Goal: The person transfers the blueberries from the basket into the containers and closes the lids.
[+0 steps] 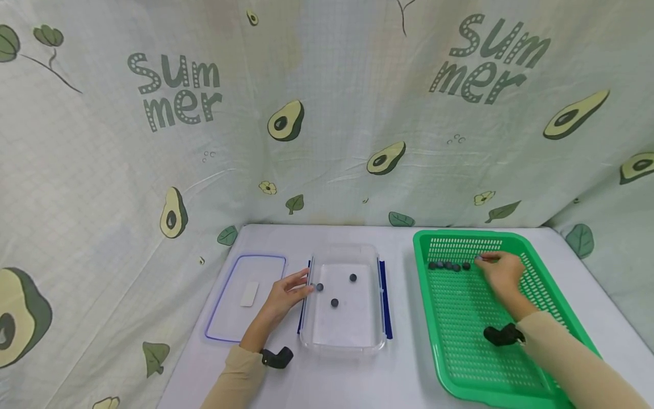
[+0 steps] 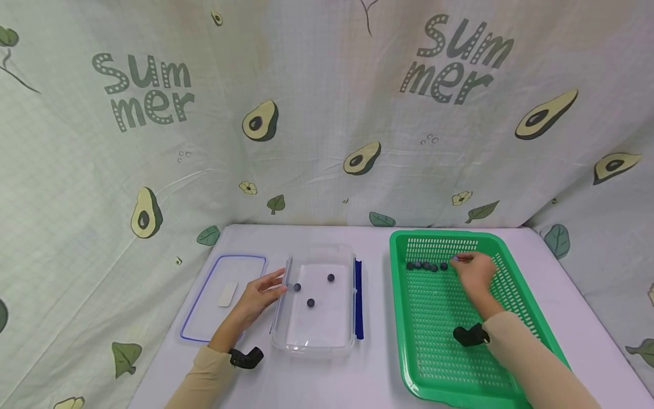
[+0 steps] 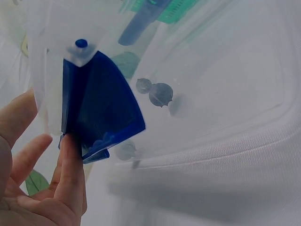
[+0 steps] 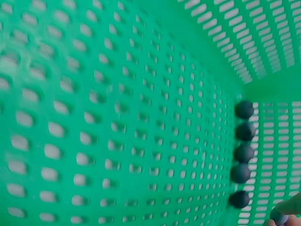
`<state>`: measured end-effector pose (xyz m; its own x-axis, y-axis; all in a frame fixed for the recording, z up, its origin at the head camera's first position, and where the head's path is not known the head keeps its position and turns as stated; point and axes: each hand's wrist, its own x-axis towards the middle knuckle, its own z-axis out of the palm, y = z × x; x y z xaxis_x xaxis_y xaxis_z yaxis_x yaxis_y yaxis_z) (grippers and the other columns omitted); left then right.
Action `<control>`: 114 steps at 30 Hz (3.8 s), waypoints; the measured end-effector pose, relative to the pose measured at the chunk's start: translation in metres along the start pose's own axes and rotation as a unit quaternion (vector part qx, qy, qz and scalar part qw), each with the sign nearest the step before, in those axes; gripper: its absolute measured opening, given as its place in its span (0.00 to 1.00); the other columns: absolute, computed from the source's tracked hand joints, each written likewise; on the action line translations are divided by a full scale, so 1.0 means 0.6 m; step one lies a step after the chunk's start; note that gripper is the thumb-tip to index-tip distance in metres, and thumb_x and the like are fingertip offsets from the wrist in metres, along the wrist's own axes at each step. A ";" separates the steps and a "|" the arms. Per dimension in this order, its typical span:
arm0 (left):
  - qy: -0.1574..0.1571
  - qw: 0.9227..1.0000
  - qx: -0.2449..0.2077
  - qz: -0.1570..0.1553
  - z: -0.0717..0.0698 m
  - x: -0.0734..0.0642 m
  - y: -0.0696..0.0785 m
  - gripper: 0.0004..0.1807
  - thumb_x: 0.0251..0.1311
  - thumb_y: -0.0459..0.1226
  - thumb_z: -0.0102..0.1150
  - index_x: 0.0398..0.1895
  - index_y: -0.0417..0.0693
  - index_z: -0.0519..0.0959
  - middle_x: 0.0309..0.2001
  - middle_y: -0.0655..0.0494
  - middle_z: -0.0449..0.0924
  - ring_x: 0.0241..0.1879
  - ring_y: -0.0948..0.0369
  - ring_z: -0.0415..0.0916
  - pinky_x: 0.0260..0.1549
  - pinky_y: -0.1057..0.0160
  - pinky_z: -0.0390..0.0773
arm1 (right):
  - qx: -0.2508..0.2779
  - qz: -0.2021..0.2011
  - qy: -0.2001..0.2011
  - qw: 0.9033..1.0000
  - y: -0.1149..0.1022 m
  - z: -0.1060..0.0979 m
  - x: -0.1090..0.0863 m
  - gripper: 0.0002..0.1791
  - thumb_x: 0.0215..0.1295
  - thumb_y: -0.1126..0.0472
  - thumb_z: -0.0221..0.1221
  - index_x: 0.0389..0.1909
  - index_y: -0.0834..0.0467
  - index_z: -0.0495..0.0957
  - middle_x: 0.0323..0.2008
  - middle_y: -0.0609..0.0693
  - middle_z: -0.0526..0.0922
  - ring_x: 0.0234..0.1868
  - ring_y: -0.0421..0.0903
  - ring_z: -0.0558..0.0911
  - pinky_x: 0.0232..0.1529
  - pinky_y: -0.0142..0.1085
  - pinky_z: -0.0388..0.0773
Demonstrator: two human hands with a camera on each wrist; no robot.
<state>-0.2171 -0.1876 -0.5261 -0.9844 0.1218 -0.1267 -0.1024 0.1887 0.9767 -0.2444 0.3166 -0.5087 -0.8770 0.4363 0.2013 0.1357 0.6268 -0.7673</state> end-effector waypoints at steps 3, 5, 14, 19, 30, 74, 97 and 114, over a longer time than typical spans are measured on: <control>-0.002 1.000 -0.001 0.002 -0.001 0.000 0.001 0.31 0.62 0.36 0.68 0.69 0.44 0.72 0.61 0.40 0.75 0.56 0.46 0.77 0.56 0.50 0.76 | 0.005 -0.019 -0.009 1.000 -0.010 0.002 -0.005 0.12 0.61 0.68 0.67 0.42 0.73 0.83 0.36 0.67 0.86 0.20 0.21 0.69 0.21 0.21 0.70; -0.002 1.000 0.002 0.005 -0.001 -0.001 0.001 0.31 0.62 0.37 0.68 0.69 0.44 0.72 0.61 0.39 0.75 0.56 0.46 0.77 0.56 0.49 0.76 | 0.004 -0.024 -0.015 1.000 -0.014 0.005 -0.009 0.12 0.61 0.67 0.67 0.42 0.73 0.84 0.37 0.66 0.86 0.21 0.20 0.69 0.22 0.21 0.71; -0.001 1.000 0.002 0.006 0.000 -0.003 0.002 0.31 0.62 0.37 0.69 0.68 0.44 0.73 0.60 0.39 0.75 0.55 0.46 0.77 0.56 0.49 0.76 | 0.033 -0.054 -0.018 0.998 -0.030 0.010 -0.023 0.12 0.57 0.69 0.69 0.41 0.73 0.84 0.35 0.66 0.86 0.21 0.15 0.69 0.23 0.18 0.71; -0.001 1.000 0.000 0.006 0.000 -0.004 0.003 0.31 0.62 0.37 0.69 0.68 0.44 0.73 0.60 0.40 0.75 0.56 0.46 0.76 0.57 0.48 0.75 | 0.059 -0.065 -0.036 0.995 -0.043 0.007 -0.029 0.12 0.57 0.70 0.69 0.40 0.74 0.83 0.33 0.67 0.86 0.21 0.16 0.71 0.22 0.20 0.73; -0.003 1.000 -0.002 0.003 0.000 -0.004 0.003 0.31 0.62 0.37 0.68 0.69 0.43 0.72 0.62 0.38 0.74 0.58 0.43 0.74 0.58 0.47 0.74 | 0.064 -0.076 -0.073 0.992 -0.071 -0.008 -0.041 0.13 0.59 0.68 0.69 0.42 0.72 0.84 0.36 0.66 0.86 0.26 0.18 0.74 0.25 0.22 0.75; -0.015 1.000 -0.005 0.018 -0.006 -0.007 0.003 0.32 0.61 0.37 0.69 0.68 0.45 0.73 0.61 0.39 0.75 0.57 0.46 0.76 0.58 0.50 0.75 | 0.215 -0.087 -0.227 0.946 -0.196 0.005 -0.077 0.20 0.62 0.61 0.69 0.48 0.72 0.80 0.39 0.49 0.87 0.39 0.33 0.84 0.38 0.29 0.82; -0.024 1.000 0.003 0.011 -0.010 -0.019 0.022 0.32 0.63 0.34 0.67 0.69 0.39 0.70 0.61 0.36 0.73 0.56 0.44 0.76 0.57 0.50 0.75 | 0.241 -0.096 -0.285 0.923 -0.279 0.039 -0.092 0.19 0.60 0.65 0.70 0.48 0.72 0.80 0.46 0.63 0.83 0.40 0.38 0.84 0.43 0.30 0.81; -0.023 1.000 -0.007 0.015 -0.015 -0.007 -0.002 0.31 0.62 0.38 0.69 0.69 0.45 0.73 0.62 0.38 0.74 0.56 0.46 0.76 0.58 0.50 0.75 | 0.252 -0.097 -0.325 0.906 -0.324 0.091 -0.114 0.15 0.59 0.69 0.69 0.45 0.71 0.81 0.44 0.61 0.84 0.39 0.40 0.84 0.42 0.32 0.82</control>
<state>-0.2139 -0.1970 -0.5252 -0.9795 0.1726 -0.1040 -0.0742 0.1710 0.9825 -0.2360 0.1298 -0.4062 -0.9704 -0.2255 0.0862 -0.1339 0.2059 -0.9694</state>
